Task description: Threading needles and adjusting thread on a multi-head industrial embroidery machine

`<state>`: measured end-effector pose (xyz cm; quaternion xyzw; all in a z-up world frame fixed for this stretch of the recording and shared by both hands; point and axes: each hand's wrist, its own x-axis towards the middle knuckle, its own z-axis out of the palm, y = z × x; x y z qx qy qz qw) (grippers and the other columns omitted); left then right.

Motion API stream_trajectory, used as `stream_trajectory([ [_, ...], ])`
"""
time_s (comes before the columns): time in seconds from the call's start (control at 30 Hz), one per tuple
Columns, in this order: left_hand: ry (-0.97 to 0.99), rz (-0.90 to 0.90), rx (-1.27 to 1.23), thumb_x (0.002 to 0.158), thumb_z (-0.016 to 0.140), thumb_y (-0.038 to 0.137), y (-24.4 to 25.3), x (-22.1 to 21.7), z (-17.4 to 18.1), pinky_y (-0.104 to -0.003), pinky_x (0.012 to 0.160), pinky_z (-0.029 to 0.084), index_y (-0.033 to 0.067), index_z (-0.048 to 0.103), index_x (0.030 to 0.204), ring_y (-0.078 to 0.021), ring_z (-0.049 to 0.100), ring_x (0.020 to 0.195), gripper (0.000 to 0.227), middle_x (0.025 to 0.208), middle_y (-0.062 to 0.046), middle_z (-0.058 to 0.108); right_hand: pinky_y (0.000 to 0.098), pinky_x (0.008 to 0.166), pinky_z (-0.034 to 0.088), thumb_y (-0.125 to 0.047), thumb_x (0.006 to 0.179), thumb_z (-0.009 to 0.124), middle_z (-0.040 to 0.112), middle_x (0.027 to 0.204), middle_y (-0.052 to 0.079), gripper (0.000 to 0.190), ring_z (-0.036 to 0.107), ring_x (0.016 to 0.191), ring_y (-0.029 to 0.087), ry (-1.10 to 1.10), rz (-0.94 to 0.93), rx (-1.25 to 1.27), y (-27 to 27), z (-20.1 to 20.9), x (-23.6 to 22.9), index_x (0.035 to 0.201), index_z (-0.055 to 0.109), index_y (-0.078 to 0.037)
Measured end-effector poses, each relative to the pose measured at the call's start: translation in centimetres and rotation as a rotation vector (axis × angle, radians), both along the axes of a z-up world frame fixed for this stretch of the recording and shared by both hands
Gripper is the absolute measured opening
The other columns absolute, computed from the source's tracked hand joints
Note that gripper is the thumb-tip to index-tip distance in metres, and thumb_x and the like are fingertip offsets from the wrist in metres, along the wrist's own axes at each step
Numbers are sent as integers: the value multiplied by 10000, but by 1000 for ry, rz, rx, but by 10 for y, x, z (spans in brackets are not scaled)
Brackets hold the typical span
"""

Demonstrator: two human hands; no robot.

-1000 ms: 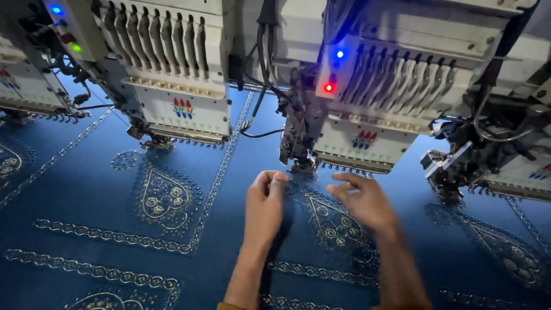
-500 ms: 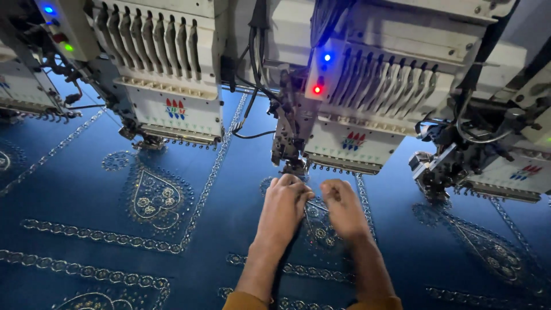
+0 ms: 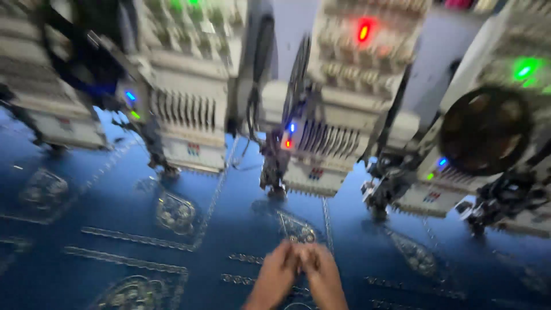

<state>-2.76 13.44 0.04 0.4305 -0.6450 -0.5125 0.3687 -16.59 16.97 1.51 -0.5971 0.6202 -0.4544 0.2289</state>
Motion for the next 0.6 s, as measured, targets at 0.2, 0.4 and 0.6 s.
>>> stream_trajectory([
  [0.2,158,-201,314,1078,490,481,127,61,135,-326,794,320,160,604,1044,-162,382,785,342,880,-25,416,378,716,378,-328,1025,637,577,928,49,239,450,715,172,-317,17,165,111,78,9,897,662,-127],
  [0.4,-1,-57,-310,998,618,355,250,101,214,-339,836,476,187,725,901,-182,655,947,221,951,-10,688,280,875,463,-238,846,795,727,1052,-73,129,683,1033,93,-15,-63,48,254,179,36,968,838,-243],
  [0.6,65,-55,-479,943,672,309,434,159,319,-279,659,508,146,806,946,-74,647,689,211,757,32,746,313,1020,456,-88,733,663,745,1182,-13,419,655,1150,153,67,53,-194,453,296,95,1123,780,-189],
])
